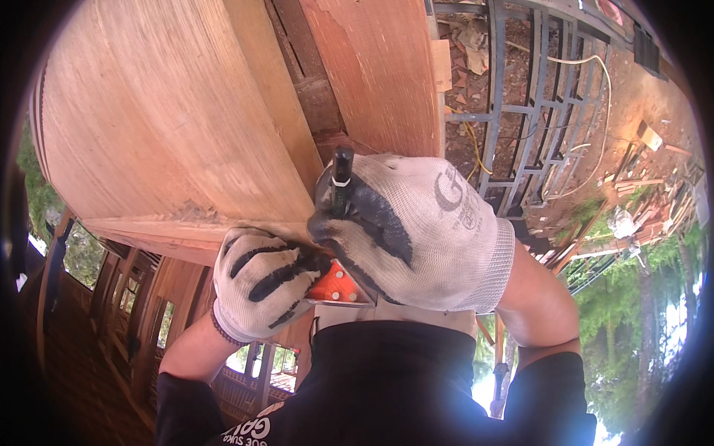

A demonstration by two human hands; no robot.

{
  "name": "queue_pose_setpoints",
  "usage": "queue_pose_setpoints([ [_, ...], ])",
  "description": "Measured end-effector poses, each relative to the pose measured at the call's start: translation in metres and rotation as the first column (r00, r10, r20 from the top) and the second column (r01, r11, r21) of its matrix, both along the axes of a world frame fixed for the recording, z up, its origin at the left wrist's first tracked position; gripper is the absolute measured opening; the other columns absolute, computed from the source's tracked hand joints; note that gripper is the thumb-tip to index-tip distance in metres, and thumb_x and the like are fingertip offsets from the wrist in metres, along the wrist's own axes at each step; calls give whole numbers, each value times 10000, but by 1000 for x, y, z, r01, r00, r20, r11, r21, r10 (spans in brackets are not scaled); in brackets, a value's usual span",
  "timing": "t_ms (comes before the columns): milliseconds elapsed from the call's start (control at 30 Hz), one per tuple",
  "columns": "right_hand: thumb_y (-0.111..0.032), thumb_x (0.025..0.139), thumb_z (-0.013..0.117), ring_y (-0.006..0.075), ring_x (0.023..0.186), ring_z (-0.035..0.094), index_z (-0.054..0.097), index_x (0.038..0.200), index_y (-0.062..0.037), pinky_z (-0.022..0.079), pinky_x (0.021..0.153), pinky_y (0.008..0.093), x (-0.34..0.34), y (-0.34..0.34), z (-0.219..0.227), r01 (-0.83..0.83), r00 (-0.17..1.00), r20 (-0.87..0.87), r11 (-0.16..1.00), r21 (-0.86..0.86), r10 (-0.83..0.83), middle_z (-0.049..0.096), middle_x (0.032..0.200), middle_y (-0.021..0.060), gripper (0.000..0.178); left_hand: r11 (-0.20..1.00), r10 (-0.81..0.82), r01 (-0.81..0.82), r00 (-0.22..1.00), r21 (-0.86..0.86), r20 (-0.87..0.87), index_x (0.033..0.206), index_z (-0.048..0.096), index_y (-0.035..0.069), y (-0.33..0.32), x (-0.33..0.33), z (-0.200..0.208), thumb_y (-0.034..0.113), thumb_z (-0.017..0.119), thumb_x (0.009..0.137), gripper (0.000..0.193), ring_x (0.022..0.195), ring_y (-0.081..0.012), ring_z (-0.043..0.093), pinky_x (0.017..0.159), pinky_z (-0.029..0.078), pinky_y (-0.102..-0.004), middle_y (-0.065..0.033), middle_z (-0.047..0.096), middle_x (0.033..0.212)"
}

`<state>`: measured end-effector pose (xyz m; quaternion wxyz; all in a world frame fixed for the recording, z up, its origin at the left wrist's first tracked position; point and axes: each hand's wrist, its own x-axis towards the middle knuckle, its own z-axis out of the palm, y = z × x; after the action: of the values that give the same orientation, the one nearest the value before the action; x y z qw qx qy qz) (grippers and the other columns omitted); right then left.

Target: The person uses a combination square and a pencil to measure and mark lines on a large wooden panel. They repeatedly reposition the square along the panel's edges and draw straight lines to guide subsequent cuts.

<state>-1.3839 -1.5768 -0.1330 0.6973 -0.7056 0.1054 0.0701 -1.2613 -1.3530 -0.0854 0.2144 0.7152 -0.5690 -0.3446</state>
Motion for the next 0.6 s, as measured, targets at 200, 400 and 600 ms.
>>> queue_pose_setpoints([
  [200, 61, 716, 751, 344, 807, 704, 691, 996, 3, 547, 686, 395, 6, -1, 0, -40, 999, -8, 999, 28, 40, 700, 940, 163, 292, 999, 23, -22, 998, 25, -56, 946, 771, 177, -1, 2, 2, 247, 749, 557, 396, 877, -240, 641, 745, 524, -438, -11, 675, 946],
  [400, 24, 720, 715, 323, 740, 692, 697, 996, -24, 540, 620, 383, 15, -1, 5, -85, 996, -4, 996, 24, 85, 680, 875, 133, 280, 1000, 18, -18, 998, 9, -59, 923, 764, 176, -1, 1, -1, 229, 731, 563, 366, 865, -247, 654, 733, 535, -441, -13, 684, 921],
  [600, -31, 699, 738, 331, 731, 686, 689, 973, -27, 543, 612, 391, 20, -5, 3, -198, 978, -32, 970, 137, 205, 668, 851, 131, 279, 1000, 13, -12, 998, 29, -56, 883, 755, 190, -2, 3, 3, 226, 717, 564, 323, 865, -249, 662, 730, 541, -436, -15, 694, 919],
])
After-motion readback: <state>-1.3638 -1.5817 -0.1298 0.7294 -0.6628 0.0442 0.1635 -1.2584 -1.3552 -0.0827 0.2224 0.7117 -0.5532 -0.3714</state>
